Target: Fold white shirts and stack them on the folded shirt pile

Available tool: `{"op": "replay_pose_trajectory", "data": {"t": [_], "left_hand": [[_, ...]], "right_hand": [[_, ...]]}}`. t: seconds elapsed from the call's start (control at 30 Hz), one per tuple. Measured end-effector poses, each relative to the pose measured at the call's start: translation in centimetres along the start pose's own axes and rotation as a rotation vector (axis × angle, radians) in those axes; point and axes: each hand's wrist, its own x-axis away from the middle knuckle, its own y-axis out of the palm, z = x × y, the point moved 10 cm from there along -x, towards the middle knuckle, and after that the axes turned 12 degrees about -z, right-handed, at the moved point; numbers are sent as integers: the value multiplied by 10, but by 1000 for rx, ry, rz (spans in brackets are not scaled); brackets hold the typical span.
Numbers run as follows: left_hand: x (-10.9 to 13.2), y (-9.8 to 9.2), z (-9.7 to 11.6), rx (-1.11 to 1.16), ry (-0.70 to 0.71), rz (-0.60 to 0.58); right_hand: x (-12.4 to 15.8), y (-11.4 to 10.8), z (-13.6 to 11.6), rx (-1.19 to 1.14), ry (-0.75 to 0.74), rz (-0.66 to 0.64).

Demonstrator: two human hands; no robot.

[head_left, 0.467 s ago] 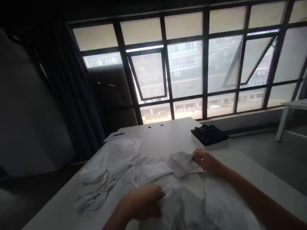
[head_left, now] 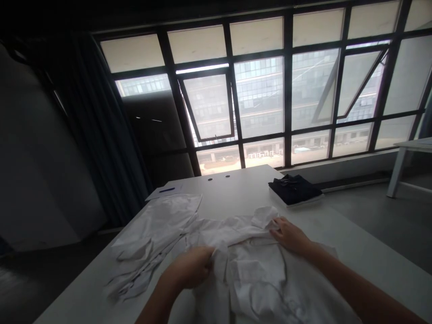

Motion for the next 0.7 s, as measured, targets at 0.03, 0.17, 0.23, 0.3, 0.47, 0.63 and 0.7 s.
{"op": "replay_pose_trajectory", "data": {"t": [0.03,0.17,0.23,0.3,0.47,0.63,0.7], "left_hand": [[1,-1,1,17,8,4],[17,2,29,97,154,-118],[27,3,44,117,202,-182],[34,2,52,115,191,-188],[27,-7,32,194,92,-79],[16,-46,-43,3,-93,350],[22,-60,-87,-130,-268,510]], "right_hand": [[1,7,-1,34,-3,-26],[4,21,-7,145,-23,-81],[4,19,-12,146,-36,-72],[5,11,-21,95,-84,-22],[18,-14,-61,-115,-277,85],[49,-49,-112,-309,-529,166],[63,-62,-130,-338,-624,191]]}}
